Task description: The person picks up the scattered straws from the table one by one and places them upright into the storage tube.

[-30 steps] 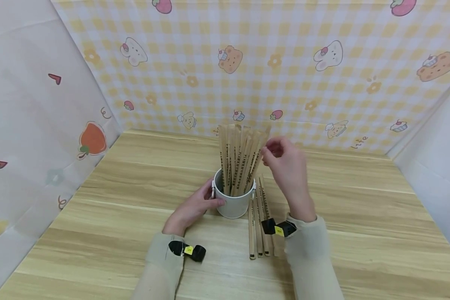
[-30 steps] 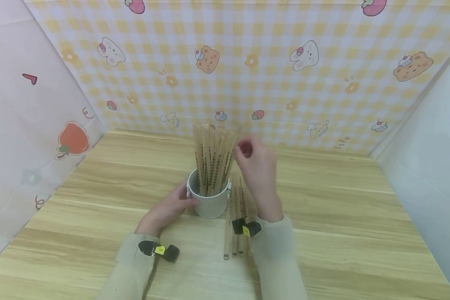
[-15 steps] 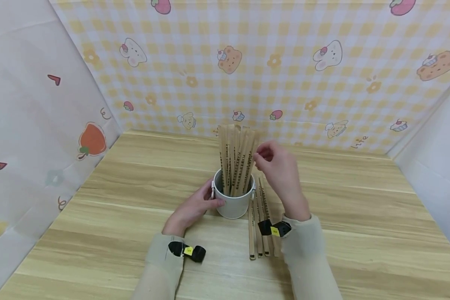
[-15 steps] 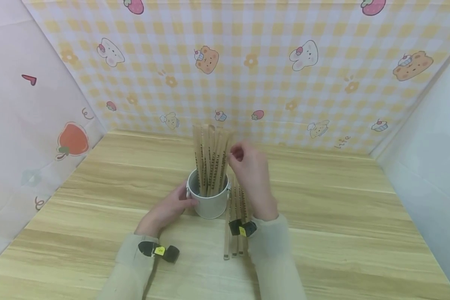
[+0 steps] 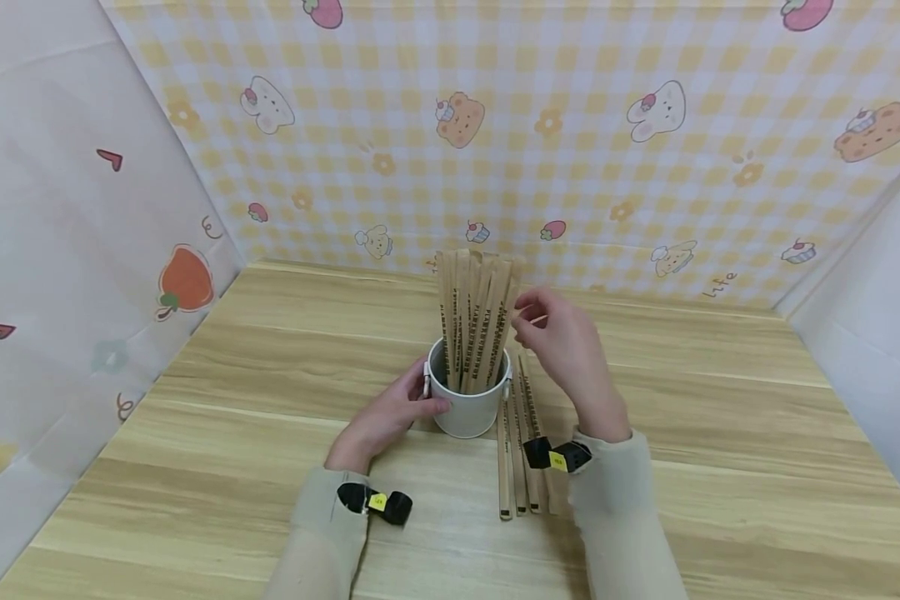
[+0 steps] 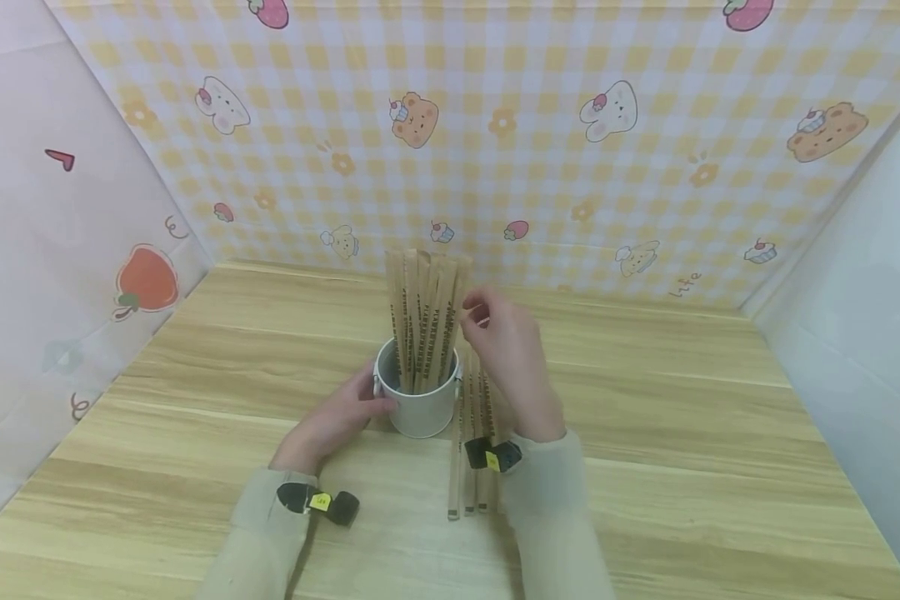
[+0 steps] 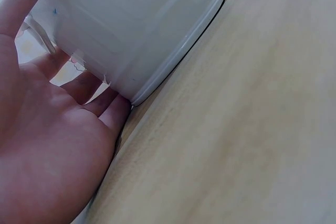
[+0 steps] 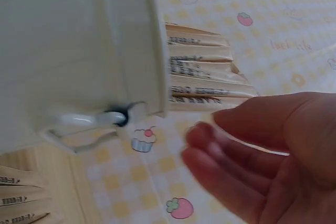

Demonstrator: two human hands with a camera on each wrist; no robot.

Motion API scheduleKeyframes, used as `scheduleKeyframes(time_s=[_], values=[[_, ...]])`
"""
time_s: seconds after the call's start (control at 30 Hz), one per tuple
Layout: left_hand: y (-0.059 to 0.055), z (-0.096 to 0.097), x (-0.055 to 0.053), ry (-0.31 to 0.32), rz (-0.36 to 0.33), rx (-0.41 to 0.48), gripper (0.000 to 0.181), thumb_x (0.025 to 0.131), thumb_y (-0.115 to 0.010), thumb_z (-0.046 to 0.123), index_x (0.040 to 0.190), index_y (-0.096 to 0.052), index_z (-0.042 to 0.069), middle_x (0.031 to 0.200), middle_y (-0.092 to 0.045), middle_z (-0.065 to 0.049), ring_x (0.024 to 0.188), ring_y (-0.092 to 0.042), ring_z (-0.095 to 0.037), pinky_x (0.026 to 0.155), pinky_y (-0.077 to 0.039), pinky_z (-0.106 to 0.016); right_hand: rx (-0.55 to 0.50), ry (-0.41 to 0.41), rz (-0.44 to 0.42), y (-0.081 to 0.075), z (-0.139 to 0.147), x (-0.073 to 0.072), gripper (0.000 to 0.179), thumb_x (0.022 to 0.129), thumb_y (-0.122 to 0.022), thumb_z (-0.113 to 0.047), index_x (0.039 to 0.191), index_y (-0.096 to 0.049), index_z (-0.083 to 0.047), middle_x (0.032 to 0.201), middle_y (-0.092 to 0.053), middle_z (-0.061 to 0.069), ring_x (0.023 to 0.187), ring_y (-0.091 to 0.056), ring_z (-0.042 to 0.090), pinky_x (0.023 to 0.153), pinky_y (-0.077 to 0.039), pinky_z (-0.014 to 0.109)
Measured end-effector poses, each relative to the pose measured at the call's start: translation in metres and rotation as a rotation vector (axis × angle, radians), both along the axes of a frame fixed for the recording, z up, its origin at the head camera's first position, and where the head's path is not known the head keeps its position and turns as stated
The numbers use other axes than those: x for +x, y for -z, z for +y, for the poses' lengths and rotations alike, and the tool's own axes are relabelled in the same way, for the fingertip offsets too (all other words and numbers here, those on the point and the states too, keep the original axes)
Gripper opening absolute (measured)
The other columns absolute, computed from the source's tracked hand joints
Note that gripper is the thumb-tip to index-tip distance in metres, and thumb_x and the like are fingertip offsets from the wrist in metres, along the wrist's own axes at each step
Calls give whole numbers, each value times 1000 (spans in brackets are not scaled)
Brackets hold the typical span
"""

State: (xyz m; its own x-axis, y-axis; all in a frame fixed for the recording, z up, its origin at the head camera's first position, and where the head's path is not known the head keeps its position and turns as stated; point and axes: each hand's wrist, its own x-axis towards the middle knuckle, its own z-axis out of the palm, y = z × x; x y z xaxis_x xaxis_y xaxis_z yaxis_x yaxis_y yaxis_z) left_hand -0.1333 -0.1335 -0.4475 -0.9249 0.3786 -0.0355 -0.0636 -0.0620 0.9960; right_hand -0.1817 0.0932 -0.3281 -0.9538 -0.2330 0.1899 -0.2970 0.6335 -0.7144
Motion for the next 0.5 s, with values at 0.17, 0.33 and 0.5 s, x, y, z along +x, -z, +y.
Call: scheduleKeyframes(time_s=[0.17,0.33,0.5], values=[[-1,0,0,-7,-1,-11,80,77,-70,20,140,-23,33,144,-23,3,131,-19,-14,105,-18,-34,47,-45,-17,0,6,-1,20,86,-54,-14,105,-59,-10,88,-63,2,67,-62,10,57,-50,29],[0,0,0,4,3,13,81,77,-69,18,141,-21,31,144,-22,2,131,-18,-15,106,-17,-34,76,-40,-103,7,9,-7,23,86,-55,-15,108,-58,-7,89,-62,5,68,-62,17,57,-51,28],[0,0,-1,6,3,16,81,77,-69,18,140,-21,33,145,-20,5,131,-17,-12,106,-17,-32,108,-41,-201,17,12,-13,27,87,-54,-17,111,-57,-6,92,-62,9,70,-63,20,58,-51,29]])
